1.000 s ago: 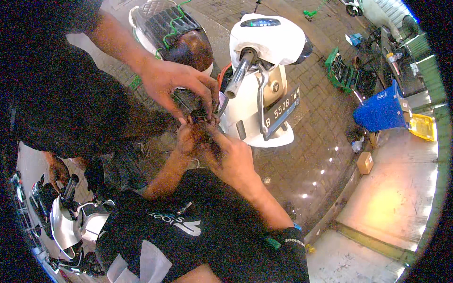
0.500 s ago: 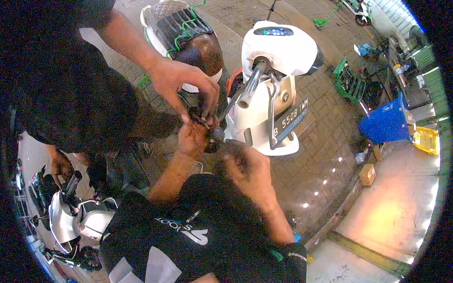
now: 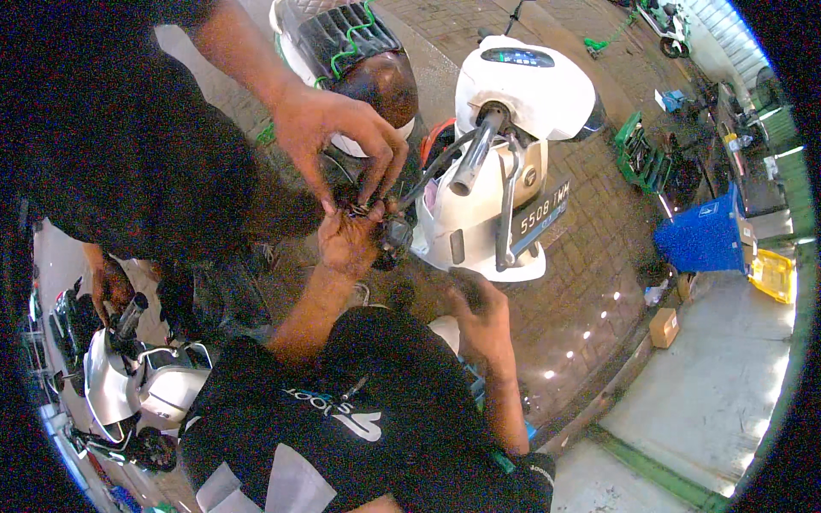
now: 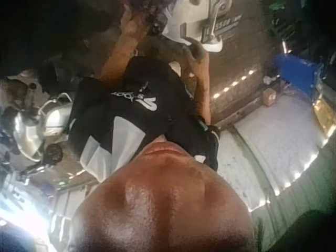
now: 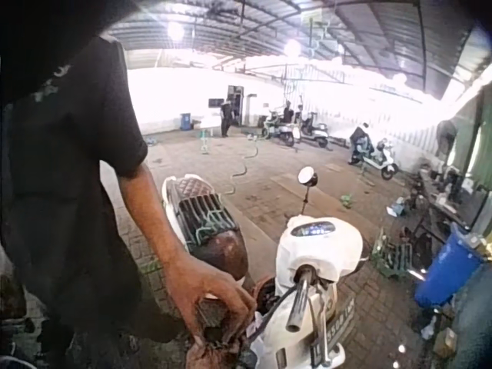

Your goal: The person repairs the electrical wiring on the front of a white scooter, using a screwdriver to manipulate a small black connector and inspecting the wire connections by hand while another person assists.

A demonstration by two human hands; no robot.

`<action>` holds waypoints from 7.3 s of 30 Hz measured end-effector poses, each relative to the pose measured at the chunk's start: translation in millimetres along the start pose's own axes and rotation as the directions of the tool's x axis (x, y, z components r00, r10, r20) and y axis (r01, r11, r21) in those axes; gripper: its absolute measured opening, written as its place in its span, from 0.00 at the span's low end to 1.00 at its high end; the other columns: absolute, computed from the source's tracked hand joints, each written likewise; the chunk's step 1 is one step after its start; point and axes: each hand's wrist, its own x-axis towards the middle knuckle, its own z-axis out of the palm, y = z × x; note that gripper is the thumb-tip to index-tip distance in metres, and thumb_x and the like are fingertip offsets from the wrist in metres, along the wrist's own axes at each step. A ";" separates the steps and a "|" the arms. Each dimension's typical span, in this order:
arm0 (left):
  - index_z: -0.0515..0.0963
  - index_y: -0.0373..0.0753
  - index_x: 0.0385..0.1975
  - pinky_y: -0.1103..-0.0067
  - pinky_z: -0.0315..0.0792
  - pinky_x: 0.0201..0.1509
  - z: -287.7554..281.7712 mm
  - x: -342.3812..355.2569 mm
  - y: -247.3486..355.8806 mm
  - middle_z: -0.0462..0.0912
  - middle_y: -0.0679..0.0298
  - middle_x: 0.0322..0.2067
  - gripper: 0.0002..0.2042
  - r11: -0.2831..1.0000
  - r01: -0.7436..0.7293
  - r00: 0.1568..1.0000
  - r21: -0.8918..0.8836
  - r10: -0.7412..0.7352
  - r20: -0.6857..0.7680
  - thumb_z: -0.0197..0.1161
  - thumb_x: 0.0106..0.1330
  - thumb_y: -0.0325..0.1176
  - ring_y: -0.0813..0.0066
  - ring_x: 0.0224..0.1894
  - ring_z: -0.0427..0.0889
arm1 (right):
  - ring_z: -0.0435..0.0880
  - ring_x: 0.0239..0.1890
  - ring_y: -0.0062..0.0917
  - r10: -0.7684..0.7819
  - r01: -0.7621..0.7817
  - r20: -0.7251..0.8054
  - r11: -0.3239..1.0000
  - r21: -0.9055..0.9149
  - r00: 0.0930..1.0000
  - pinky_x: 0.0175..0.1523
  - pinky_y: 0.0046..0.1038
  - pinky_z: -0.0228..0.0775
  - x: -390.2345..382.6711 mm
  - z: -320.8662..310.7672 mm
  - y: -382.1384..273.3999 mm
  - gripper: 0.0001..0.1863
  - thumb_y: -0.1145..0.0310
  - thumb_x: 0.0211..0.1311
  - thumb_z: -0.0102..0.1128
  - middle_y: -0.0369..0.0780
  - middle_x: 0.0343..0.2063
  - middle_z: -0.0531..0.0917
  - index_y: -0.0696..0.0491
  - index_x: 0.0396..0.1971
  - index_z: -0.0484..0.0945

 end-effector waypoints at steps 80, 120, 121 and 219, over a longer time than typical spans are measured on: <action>0.70 0.41 0.45 0.69 0.51 0.52 20.5 6.6 -89.2 0.74 0.63 0.41 0.24 0.138 -0.557 0.652 0.819 -0.539 0.533 0.62 0.44 0.39 0.66 0.47 0.69 | 0.68 0.20 0.13 0.287 -0.289 -0.061 0.957 -0.023 0.956 0.25 0.19 0.62 -25.9 -58.6 -24.0 0.16 0.71 0.37 0.70 0.34 0.16 0.74 0.59 0.25 0.72; 0.66 0.34 0.48 0.67 0.54 0.52 26.5 10.7 -90.2 0.71 0.53 0.41 0.27 0.223 -0.491 0.590 0.842 -0.627 0.510 0.63 0.45 0.36 0.59 0.47 0.66 | 0.70 0.22 0.13 0.370 -0.352 -0.072 0.918 0.181 0.926 0.26 0.17 0.63 -30.7 -52.2 -4.8 0.16 0.72 0.38 0.70 0.33 0.19 0.75 0.58 0.25 0.70; 0.66 0.34 0.48 0.68 0.55 0.52 28.4 10.3 -89.4 0.70 0.53 0.41 0.27 0.216 -0.485 0.597 0.847 -0.627 0.502 0.63 0.45 0.36 0.58 0.47 0.66 | 0.69 0.21 0.13 0.360 -0.340 -0.065 0.917 0.210 0.931 0.26 0.17 0.63 -31.5 -52.1 -2.0 0.16 0.72 0.38 0.70 0.33 0.19 0.75 0.58 0.25 0.70; 0.67 0.45 0.34 0.75 0.60 0.47 44.6 23.8 -143.4 0.80 0.69 0.35 0.14 0.535 -0.445 0.695 0.718 -0.299 0.654 0.63 0.50 0.29 0.69 0.46 0.75 | 0.78 0.39 0.37 -0.150 0.320 -0.526 0.914 0.248 0.837 0.42 0.35 0.71 -67.7 -88.6 -55.0 0.11 0.80 0.35 0.67 0.46 0.31 0.75 0.57 0.21 0.74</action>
